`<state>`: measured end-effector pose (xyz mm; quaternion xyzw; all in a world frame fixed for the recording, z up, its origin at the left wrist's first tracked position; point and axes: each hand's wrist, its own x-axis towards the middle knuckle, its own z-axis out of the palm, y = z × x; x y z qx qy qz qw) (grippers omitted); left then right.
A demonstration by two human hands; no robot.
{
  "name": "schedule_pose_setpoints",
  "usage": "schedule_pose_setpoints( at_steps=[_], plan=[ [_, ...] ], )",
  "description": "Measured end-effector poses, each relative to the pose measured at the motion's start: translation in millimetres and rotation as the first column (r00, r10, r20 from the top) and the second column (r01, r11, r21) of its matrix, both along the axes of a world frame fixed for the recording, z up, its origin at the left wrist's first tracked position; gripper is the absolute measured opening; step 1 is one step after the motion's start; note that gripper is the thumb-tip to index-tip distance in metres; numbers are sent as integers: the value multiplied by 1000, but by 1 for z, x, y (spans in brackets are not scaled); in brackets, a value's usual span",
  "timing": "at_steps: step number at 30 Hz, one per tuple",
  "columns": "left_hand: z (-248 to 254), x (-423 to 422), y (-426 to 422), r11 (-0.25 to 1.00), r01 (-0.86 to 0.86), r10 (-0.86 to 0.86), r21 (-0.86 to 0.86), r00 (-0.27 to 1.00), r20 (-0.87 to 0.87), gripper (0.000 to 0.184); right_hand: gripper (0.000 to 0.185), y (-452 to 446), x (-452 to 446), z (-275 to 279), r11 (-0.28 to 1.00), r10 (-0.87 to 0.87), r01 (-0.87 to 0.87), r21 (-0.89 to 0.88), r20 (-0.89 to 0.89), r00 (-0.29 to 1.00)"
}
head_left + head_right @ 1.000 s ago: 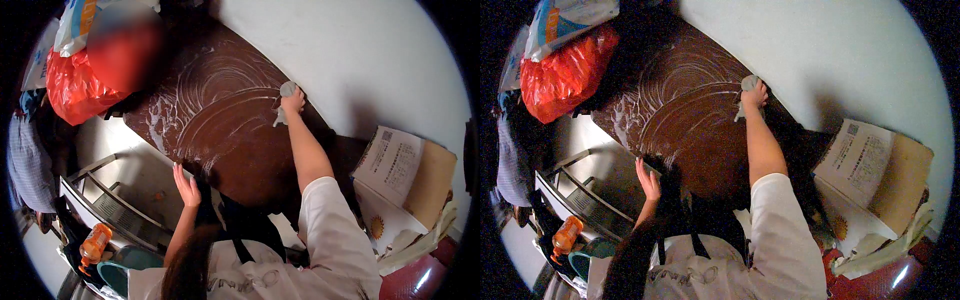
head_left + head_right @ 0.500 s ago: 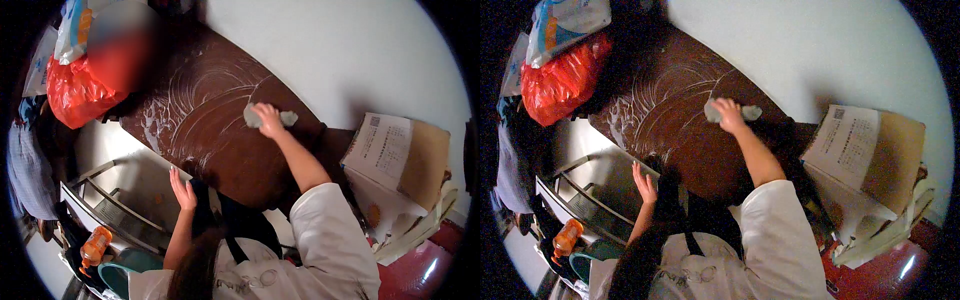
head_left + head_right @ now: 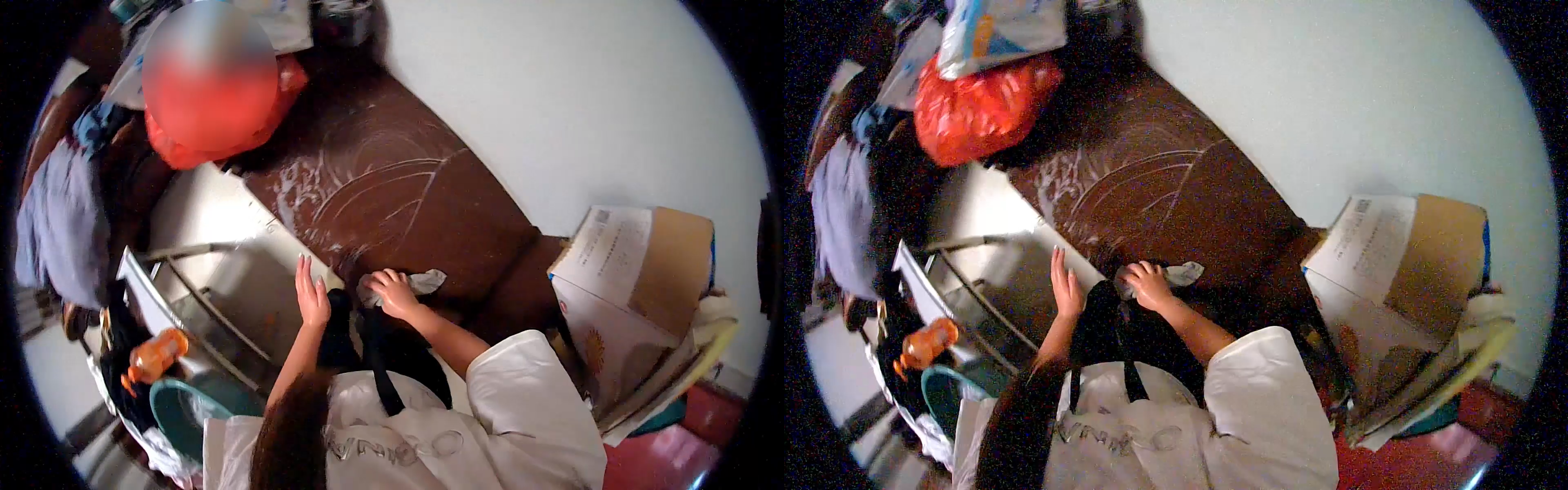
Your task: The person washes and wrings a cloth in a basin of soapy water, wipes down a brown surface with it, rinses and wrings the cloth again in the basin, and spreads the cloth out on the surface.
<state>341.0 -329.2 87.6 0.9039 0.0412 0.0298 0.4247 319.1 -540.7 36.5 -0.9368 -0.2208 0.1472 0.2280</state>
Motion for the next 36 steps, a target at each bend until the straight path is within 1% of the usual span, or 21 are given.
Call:
schedule_pose_setpoints(
  at_steps=[2,4,5,6,7,8,10,11,14,16,17,20,21,22,24,26,28,32,33,34,36],
  plan=[
    [-2,-12,9,984,-156,158,-84,987,17,42,47,14,11,1,999,37,-45,-27,-230,972],
    [18,-29,18,956,-254,263,-149,964,40,42,56,27,26,5,941,75,25,336,-279,957],
    [28,-39,23,934,-310,321,-178,946,36,42,58,35,32,-1,833,13,384,399,-707,707],
    [39,-54,27,904,-354,371,-240,928,30,43,61,47,36,8,690,63,684,238,-961,270],
    [50,-64,34,870,-391,420,-301,907,35,43,62,62,35,12,552,45,826,114,-993,107],
    [60,-73,43,833,-422,467,-359,883,45,43,55,77,32,-1,497,153,845,198,-978,140],
    [76,-99,63,781,-484,544,-394,837,50,44,47,110,34,18,432,361,898,90,-929,-80],
    [83,-115,72,746,-522,580,-413,815,17,44,42,127,31,47,339,449,920,198,-893,27],
    [75,-156,102,701,-527,623,-481,780,52,48,43,186,18,107,302,542,904,303,-835,99],
    [111,-172,113,503,-655,647,-564,718,-257,56,39,226,6,129,306,588,889,341,-802,105],
    [119,-182,119,193,-613,594,-766,695,-405,57,38,246,-4,146,338,581,870,358,-807,107],
    [153,-214,143,-198,-410,500,-890,739,-451,77,41,306,-49,183,468,599,773,427,-797,78],
    [147,-232,156,-180,-420,520,-889,727,-449,83,40,328,-65,172,512,632,733,448,-774,32],
    [158,-250,162,-252,-296,549,-921,740,-389,68,38,348,-85,168,556,655,689,464,-755,-21],
    [130,-286,188,-253,-132,581,-958,772,-259,54,58,374,-132,221,600,584,502,623,-770,257],
    [138,-312,203,-266,-314,717,-911,568,-405,36,67,405,-167,204,520,743,167,838,-540,395],
    [126,-344,224,-227,-332,781,-916,500,-374,39,72,425,-194,194,532,758,-118,839,-410,507],
    [94,-399,269,44,-688,812,-725,447,-375,53,73,437,-215,167,617,764,-533,579,-278,582],
    [98,-405,277,-16,-683,781,-730,448,-436,61,73,438,-214,162,629,770,-631,454,-246,589],
    [86,-413,289,113,-762,803,-637,448,-394,65,71,438,-213,159,625,776,-672,396,-224,590],
    [61,-421,307,126,-866,805,-484,374,-460,68,67,435,-211,155,622,782,-735,271,-180,596]
  ],
)
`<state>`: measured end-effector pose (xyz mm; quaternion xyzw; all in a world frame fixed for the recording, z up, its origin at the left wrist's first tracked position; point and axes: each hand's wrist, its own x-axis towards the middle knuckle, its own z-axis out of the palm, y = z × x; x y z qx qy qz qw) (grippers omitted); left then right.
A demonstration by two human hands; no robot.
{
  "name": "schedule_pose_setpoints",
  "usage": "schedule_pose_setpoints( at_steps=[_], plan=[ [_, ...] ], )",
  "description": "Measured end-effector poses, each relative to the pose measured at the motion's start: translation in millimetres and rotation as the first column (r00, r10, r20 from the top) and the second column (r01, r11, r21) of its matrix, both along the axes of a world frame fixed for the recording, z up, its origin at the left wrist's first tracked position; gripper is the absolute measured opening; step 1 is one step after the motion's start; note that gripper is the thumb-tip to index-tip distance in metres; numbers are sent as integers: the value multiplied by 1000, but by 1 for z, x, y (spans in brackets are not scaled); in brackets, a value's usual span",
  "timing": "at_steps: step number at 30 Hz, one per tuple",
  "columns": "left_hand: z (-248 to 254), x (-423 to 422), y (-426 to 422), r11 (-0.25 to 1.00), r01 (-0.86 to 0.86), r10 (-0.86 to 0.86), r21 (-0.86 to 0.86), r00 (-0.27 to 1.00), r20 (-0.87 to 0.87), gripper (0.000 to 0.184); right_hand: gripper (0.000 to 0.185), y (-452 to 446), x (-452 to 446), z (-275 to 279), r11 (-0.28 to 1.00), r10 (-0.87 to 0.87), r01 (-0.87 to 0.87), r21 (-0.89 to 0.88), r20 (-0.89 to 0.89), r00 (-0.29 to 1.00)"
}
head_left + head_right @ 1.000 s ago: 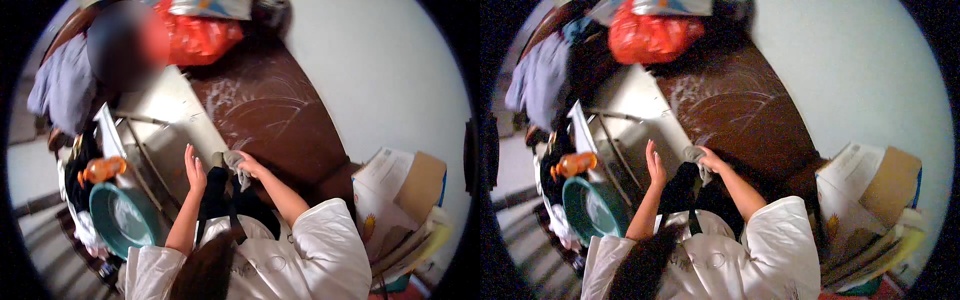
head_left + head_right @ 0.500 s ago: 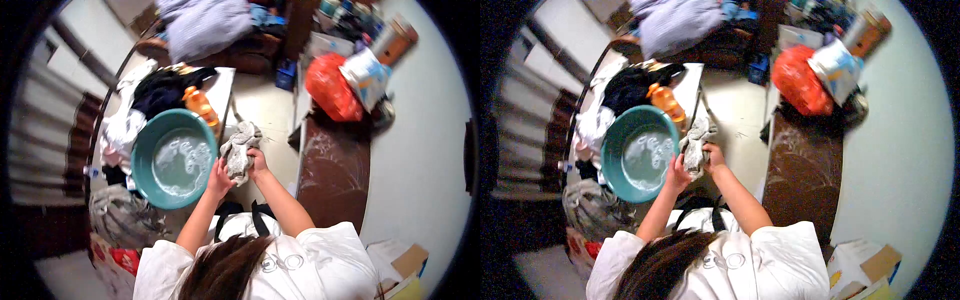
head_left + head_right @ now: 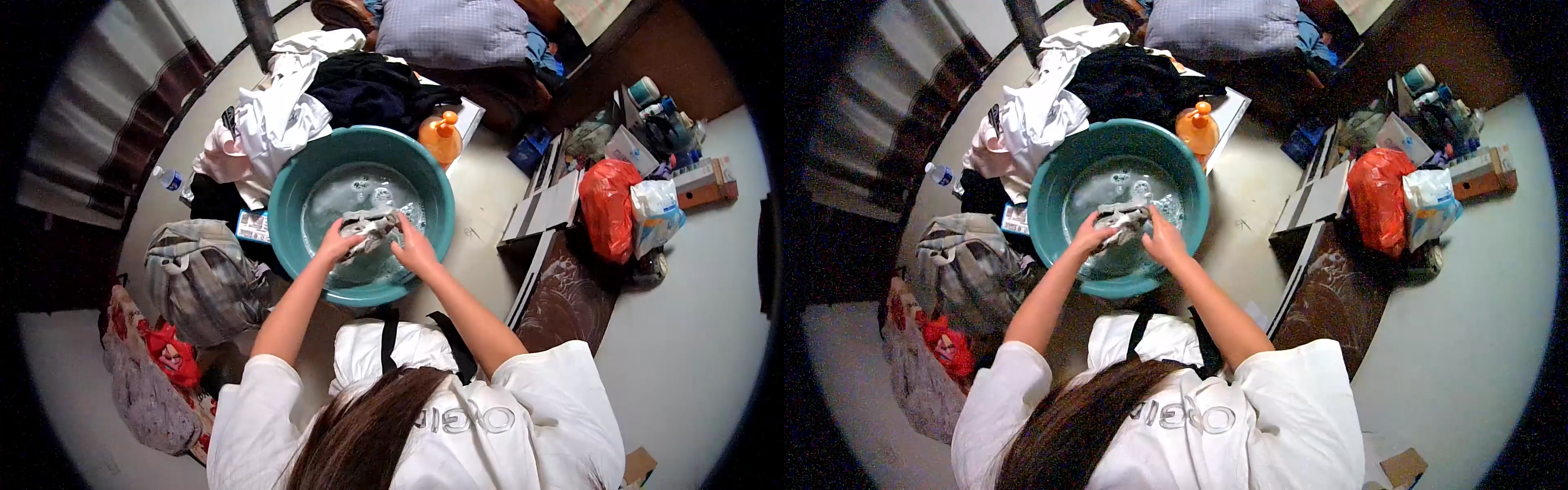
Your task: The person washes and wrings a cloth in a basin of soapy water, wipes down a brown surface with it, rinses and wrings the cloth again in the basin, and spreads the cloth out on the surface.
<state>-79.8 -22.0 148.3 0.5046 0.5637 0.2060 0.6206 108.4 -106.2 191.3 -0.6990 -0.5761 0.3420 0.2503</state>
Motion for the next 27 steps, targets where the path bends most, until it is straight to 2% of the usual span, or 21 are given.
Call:
schedule_pose_setpoints(
  at_steps=[3,4,6,7,10,11,14,15,17,18,19,21,22,23,26,27],
  plan=[
    [-68,-6,30,978,186,-182,95,982,-49,79,58,-7,6,-14,964,15,-85,253,266,964],
    [-77,-7,33,964,228,-211,136,969,-126,80,56,-11,6,-12,942,7,-122,312,346,938],
    [-89,-3,39,923,317,-253,217,927,-277,81,54,-17,6,-8,942,17,-147,301,396,918],
    [-79,3,38,913,391,-309,120,852,-423,82,52,-18,7,-7,942,24,-161,293,421,907],
    [-64,25,5,795,545,-158,266,610,-777,81,50,-18,3,-10,914,24,-179,363,394,919],
    [-58,26,-5,718,657,-229,229,534,-814,83,47,-19,3,-11,899,-3,-172,402,400,916],
    [-81,20,-5,334,913,-136,236,294,-946,88,47,-20,3,-9,935,9,-149,322,397,918],
    [-104,17,8,161,927,118,340,324,-939,81,47,-21,3,-9,931,-5,-136,339,383,924],
    [-72,28,31,477,866,-119,150,233,-965,73,47,-20,4,-11,919,-32,-113,377,359,933],
    [-60,32,36,597,802,-245,24,210,-946,69,47,-20,5,-11,916,-38,-111,385,359,933],
    [-72,30,34,611,785,-230,105,303,-925,59,47,-20,5,-11,913,-46,-106,394,360,932],
    [-123,23,25,410,903,-124,125,191,-974,61,47,-21,8,-10,916,-52,-100,389,363,931],
    [-123,23,27,298,947,-55,121,143,-988,62,47,-20,8,-10,921,-54,-94,378,362,931],
    [-123,16,30,280,951,-158,131,180,-971,65,47,-21,6,-11,928,-54,-86,363,358,932],
    [-49,26,50,417,896,-517,-154,95,-851,66,47,-22,6,-15,945,-50,-72,320,357,933],
    [-47,24,45,431,902,-428,-42,163,-889,73,47,-23,6,-14,943,-52,-73,324,359,932]
  ],
)
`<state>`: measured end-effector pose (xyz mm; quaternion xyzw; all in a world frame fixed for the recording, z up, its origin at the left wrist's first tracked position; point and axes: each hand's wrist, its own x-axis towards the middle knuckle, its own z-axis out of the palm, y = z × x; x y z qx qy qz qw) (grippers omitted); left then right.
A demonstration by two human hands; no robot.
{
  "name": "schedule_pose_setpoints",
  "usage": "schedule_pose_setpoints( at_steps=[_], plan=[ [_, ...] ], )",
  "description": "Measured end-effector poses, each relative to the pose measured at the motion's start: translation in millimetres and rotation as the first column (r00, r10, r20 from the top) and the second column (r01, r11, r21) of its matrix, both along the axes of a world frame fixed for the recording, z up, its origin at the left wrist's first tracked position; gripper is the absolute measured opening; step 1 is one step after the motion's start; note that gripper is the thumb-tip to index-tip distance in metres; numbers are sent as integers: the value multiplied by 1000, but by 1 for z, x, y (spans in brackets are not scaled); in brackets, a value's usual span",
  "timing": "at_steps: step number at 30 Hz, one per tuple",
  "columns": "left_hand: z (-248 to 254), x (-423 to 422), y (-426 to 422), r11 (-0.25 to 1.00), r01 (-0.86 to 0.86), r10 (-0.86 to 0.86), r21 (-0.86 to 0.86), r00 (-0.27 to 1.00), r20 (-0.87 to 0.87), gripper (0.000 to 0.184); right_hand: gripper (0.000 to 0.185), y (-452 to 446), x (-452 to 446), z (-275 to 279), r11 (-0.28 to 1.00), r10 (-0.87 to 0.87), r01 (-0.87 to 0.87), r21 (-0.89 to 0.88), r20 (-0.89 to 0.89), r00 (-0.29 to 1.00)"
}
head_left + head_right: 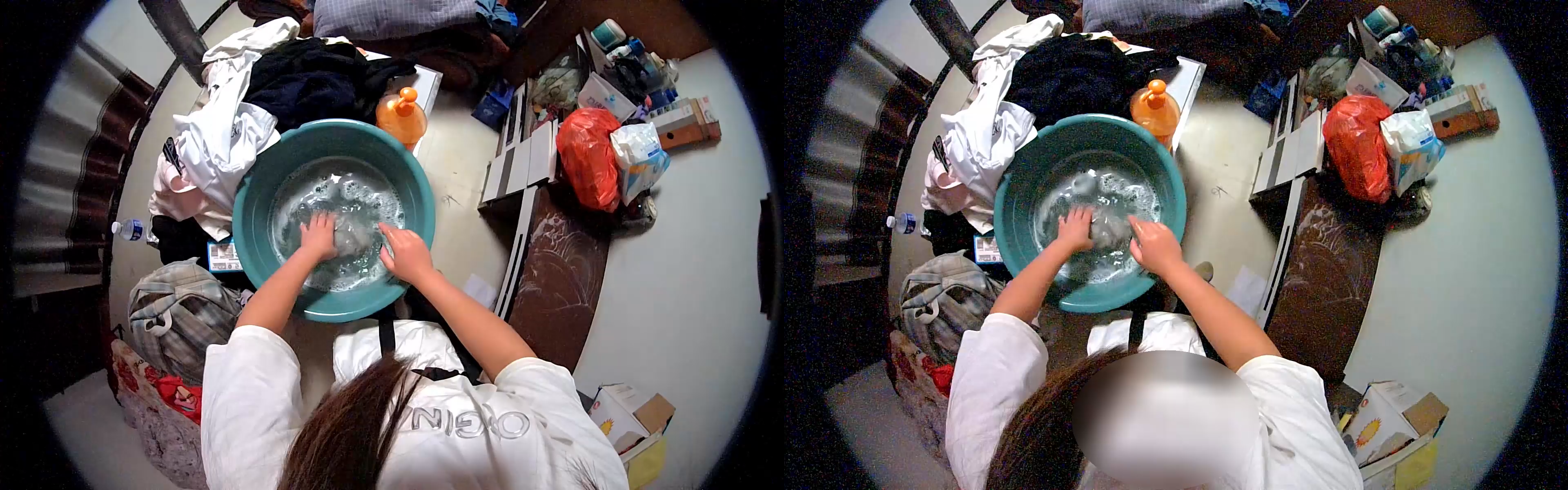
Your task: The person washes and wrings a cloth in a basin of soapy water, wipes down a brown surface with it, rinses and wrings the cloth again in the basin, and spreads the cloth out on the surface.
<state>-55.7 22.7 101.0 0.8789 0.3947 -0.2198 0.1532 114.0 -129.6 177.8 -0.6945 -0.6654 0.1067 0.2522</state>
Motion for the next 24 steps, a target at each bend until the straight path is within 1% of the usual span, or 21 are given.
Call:
schedule_pose_setpoints(
  at_steps=[3,4,7,8,11,14,17,18,19,21,23,24],
  plan=[
    [5,4,-22,985,122,-147,118,963,228,77,47,3,-1,4,1000,-4,4,22,7,1000],
    [-5,3,-25,975,154,-188,163,957,222,73,48,3,-2,3,1000,-11,11,25,7,1000],
    [-26,8,-24,985,164,-173,61,964,200,66,48,3,1,3,1000,-12,12,23,-4,1000],
    [-31,10,-24,980,175,-189,97,970,154,60,48,2,0,3,1000,-8,8,19,-16,1000],
    [-72,13,-13,983,143,-171,115,940,296,44,46,2,1,8,1000,3,-3,12,-36,999],
    [-53,45,2,995,-94,97,-28,991,96,26,43,2,2,2,997,-4,7,74,-36,999],
    [-88,39,16,998,63,-64,21,996,65,18,43,1,1,2,999,-37,38,27,-54,998],
    [-63,45,17,985,-139,142,-102,990,17,28,43,3,2,3,999,-38,40,33,-52,998],
    [-57,39,13,987,-145,155,-69,973,168,31,43,2,2,4,999,-39,41,35,-52,998],
    [-48,13,-3,985,-171,161,-17,880,447,38,44,0,1,2,999,-42,44,29,-57,997],
    [-25,-9,-1,984,37,-106,175,909,402,48,44,-1,2,-1,999,-46,47,19,-67,997],
    [-18,-16,-1,954,142,-235,266,902,363,53,45,-2,1,-2,999,-43,44,17,-67,997]
  ],
)
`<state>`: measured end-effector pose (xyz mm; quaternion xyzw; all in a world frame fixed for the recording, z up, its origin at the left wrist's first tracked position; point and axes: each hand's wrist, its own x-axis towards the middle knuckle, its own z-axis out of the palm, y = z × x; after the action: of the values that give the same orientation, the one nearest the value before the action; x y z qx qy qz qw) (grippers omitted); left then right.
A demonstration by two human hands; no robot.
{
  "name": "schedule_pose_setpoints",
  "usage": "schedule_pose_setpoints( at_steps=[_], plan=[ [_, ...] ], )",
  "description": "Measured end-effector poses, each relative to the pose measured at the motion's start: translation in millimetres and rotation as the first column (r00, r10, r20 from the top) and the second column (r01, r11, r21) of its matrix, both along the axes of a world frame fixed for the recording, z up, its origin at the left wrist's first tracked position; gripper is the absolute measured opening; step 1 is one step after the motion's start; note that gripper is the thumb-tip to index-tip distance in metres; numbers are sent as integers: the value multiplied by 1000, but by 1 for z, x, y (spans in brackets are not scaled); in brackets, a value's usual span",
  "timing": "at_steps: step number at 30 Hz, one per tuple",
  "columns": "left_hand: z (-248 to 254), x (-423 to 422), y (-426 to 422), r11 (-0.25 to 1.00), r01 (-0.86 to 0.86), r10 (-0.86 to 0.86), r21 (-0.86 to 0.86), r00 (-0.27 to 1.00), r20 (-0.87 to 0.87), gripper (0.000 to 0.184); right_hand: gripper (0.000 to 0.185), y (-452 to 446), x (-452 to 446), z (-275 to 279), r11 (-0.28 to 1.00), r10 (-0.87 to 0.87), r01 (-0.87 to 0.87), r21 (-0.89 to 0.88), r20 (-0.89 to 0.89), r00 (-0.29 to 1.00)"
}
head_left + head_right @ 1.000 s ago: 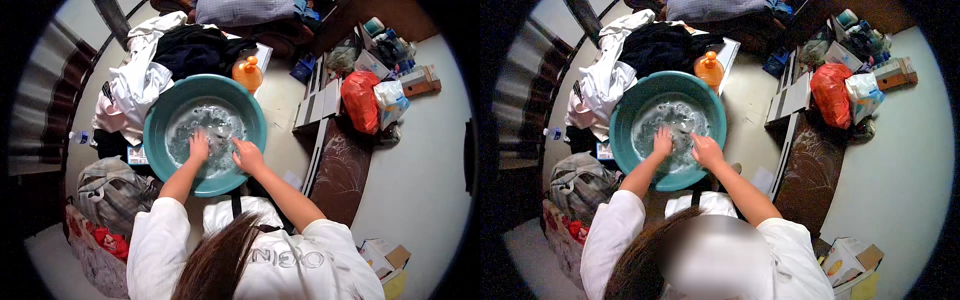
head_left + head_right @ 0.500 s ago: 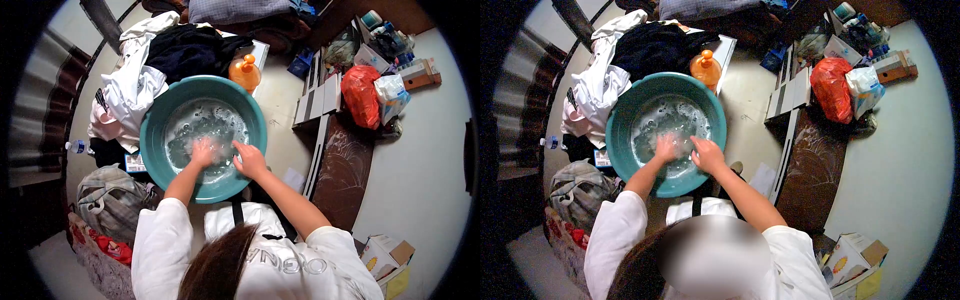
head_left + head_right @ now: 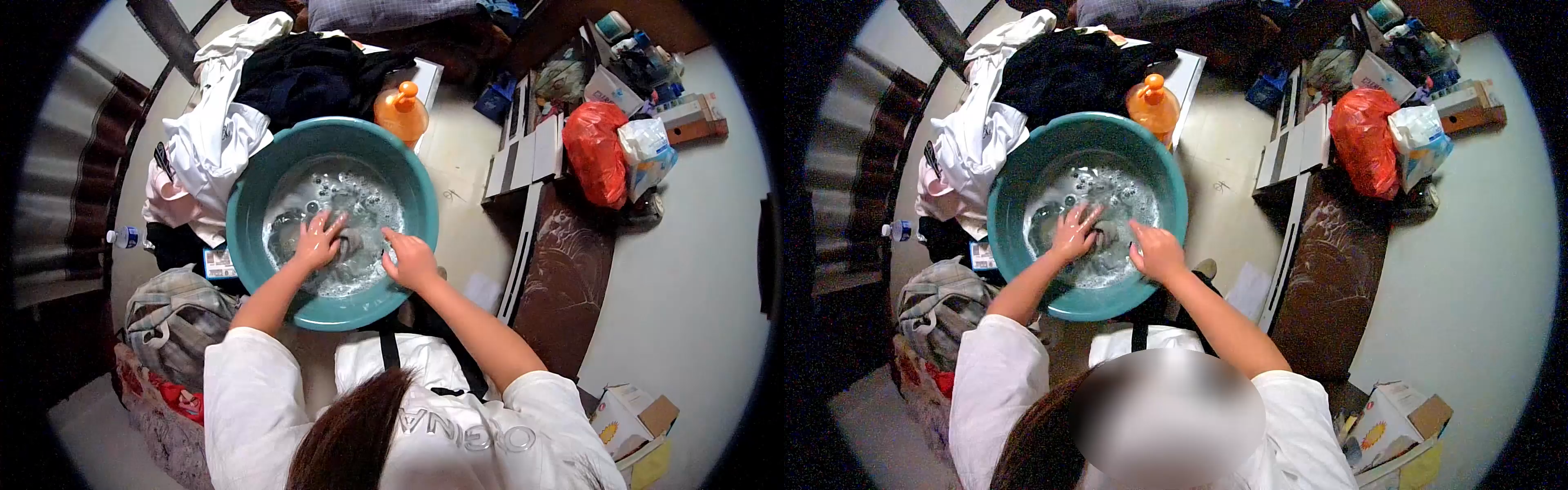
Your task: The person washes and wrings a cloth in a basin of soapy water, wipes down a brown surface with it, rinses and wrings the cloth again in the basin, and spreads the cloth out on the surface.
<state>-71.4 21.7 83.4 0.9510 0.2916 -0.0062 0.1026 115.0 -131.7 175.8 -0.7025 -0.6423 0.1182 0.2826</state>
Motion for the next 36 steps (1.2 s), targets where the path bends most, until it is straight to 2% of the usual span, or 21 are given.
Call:
schedule_pose_setpoints(
  at_steps=[4,7,8,11,12,13,15,16,17,19,23,24,25,27,30,33,34,36],
  plan=[
    [-5,-7,-11,977,57,-122,-207,940,-317,53,46,2,-1,0,999,27,-27,28,-5,1000],
    [-18,1,-19,955,-82,7,-285,967,-255,55,46,0,0,1,998,37,-37,53,-9,999],
    [-42,3,-20,980,-35,-2,-195,983,-186,62,46,1,0,1,997,39,-38,62,-10,999],
    [-7,31,-11,947,-105,62,-303,987,-148,48,46,1,1,4,1000,27,-26,-15,7,1000],
    [-51,37,-2,939,-231,149,-254,941,-304,32,46,-1,-1,3,1000,22,-22,-12,-2,1000],
    [-43,47,1,887,-390,333,-247,911,-243,30,46,1,0,2,1000,17,-17,0,-8,1000],
    [-28,69,-3,695,-667,662,-270,739,-121,30,45,1,0,1,999,6,-6,36,-4,1000],
    [-38,71,0,646,-719,701,-257,692,-176,26,45,1,0,0,998,3,-3,60,4,1000],
    [-59,73,4,573,-766,761,-290,629,-158,28,45,2,0,0,996,1,-2,89,11,1000],
    [-104,64,15,419,-837,865,-353,486,-127,34,45,3,0,-1,999,-1,2,44,-22,1000],
    [-84,36,24,120,-732,940,-671,300,-159,60,45,-1,1,0,1000,4,-4,-14,3,1000],
    [-42,33,19,153,-740,903,-655,375,-212,68,45,-1,1,1,1000,8,-8,-6,-1,1000],
    [-25,33,10,274,-763,862,-585,465,-203,71,45,0,1,2,1000,11,-10,2,-5,1000],
    [-5,36,-9,509,-747,746,-427,630,-213,78,45,1,1,2,1000,13,-13,-2,-18,1000],
    [21,46,-38,764,-608,586,-218,794,-160,81,45,0,3,0,1000,14,-14,2,-35,999],
    [-12,47,-36,897,-432,409,-91,891,-196,80,45,0,3,-2,998,15,-13,58,-36,999],
    [-19,49,-31,922,-384,362,-43,898,-252,69,45,0,2,-1,999,12,-10,50,-36,999],
    [-31,53,-19,935,-351,333,-54,919,-210,53,45,0,4,2,1000,13,-13,7,-39,999]
  ],
)
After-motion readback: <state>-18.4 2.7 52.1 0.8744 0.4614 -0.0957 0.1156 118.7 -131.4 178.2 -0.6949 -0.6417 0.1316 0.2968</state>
